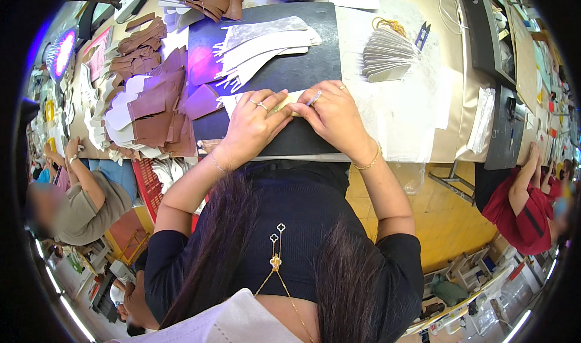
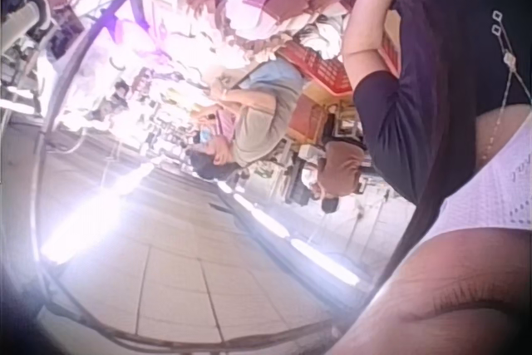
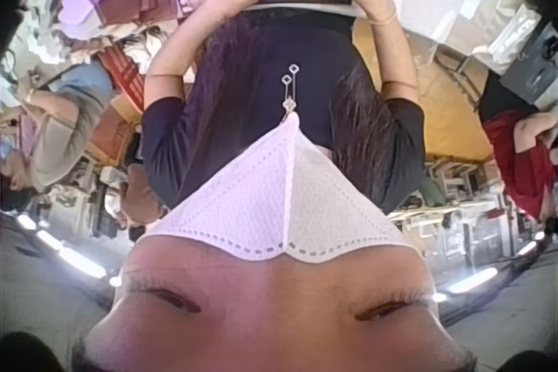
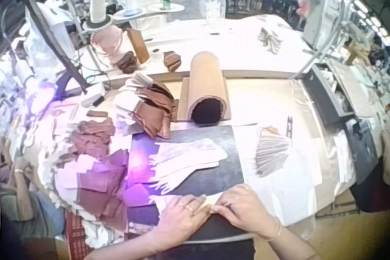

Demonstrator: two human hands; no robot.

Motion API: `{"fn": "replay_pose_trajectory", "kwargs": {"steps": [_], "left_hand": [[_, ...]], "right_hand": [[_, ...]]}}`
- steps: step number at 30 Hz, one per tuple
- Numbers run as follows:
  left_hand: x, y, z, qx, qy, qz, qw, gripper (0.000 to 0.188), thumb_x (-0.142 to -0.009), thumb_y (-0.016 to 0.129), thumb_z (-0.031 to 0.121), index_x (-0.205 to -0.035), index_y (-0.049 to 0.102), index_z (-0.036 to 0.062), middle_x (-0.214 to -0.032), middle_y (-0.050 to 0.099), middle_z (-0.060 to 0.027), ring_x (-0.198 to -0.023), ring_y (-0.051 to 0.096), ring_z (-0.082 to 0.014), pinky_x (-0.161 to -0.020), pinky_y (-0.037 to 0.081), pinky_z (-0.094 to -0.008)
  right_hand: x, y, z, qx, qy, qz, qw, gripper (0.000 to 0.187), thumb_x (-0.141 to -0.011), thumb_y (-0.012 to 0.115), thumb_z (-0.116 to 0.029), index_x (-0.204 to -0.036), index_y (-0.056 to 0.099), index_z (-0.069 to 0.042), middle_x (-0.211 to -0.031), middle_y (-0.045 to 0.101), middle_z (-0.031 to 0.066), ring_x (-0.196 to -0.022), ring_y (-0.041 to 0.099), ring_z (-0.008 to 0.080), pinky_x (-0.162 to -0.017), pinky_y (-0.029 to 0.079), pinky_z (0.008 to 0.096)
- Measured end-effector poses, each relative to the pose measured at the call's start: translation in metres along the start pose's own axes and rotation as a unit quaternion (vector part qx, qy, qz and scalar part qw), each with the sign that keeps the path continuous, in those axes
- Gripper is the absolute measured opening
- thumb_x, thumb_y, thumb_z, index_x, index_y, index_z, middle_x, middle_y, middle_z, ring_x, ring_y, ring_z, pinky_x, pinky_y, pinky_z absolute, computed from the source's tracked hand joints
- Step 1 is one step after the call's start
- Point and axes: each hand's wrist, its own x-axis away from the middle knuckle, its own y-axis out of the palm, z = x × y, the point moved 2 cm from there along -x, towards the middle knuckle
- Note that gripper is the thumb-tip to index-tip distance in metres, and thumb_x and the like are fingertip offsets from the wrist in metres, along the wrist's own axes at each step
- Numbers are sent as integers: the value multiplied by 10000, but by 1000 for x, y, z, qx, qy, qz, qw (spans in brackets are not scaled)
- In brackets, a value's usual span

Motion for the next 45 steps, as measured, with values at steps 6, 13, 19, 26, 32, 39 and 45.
{"fn": "replay_pose_trajectory", "kwargs": {"steps": [6, 13, 19, 26, 32, 39, 45], "left_hand": [[1, 0, 0, -11, -3, -13, 1000, 213, -815, 766, 177, -1007, 732, 93, -1163, 681, -69, -1024, 618, -250, -873, 485, -397], [0, -30, -19, 58, -73, 28, 995, 222, -790, 809, 175, -982, 748, 81, -1106, 698, -86, -991, 655, -273, -866, 513, -407], [8, -78, -50, 176, -274, 92, 941, 256, -805, 816, 162, -1016, 741, 37, -1043, 700, -97, -926, 676, -256, -830, 527, -345], [9, -83, -58, 253, -313, 106, 909, 253, -830, 807, 130, -1046, 739, 17, -1042, 701, -83, -924, 658, -173, -836, 514, -299], [12, -80, -64, 327, -328, 118, 878, 260, -832, 798, 101, -1066, 737, 3, -1042, 692, -71, -899, 631, -137, -821, 503, -275], [12, -84, -66, 399, -340, 131, 842, 289, -855, 788, 106, -1116, 716, 4, -1033, 678, -43, -860, 611, -94, -785, 490, -235], [6, -83, -69, 519, -356, 40, 776, 330, -922, 731, 136, -1217, 645, 17, -1034, 655, -39, -841, 623, -82, -756, 497, -229]], "right_hand": [[-9, -9, 9, 111, -8, 104, 988, 67, -880, 710, -91, -934, 687, -59, -833, 692, 79, -821, 629, 272, -828, 461, 375], [6, 1, 4, 108, -5, 81, 991, 273, -853, 756, -165, -1117, 702, -120, -1151, 695, 80, -1170, 609, 280, -1048, 382, 445], [16, 20, -3, 143, -5, 22, 989, 404, -767, 811, -218, -1147, 701, -135, -1301, 623, 62, -1240, 538, 277, -1053, 372, 438], [14, 20, -6, 144, -23, 16, 989, 368, -755, 811, -164, -1108, 710, -138, -1244, 619, 59, -1159, 558, 270, -1013, 383, 438], [11, 19, -8, 136, -22, 9, 990, 346, -762, 801, -144, -1096, 710, -141, -1129, 607, 61, -1077, 561, 265, -938, 392, 430], [7, 16, -12, 150, -65, 8, 986, 362, -760, 793, -115, -1102, 678, -137, -1058, 595, 58, -1037, 562, 258, -913, 381, 417], [6, 20, -13, 140, -80, -21, 987, 196, -780, 723, -104, -916, 584, -107, -975, 583, 37, -1000, 578, 227, -905, 385, 392]]}}
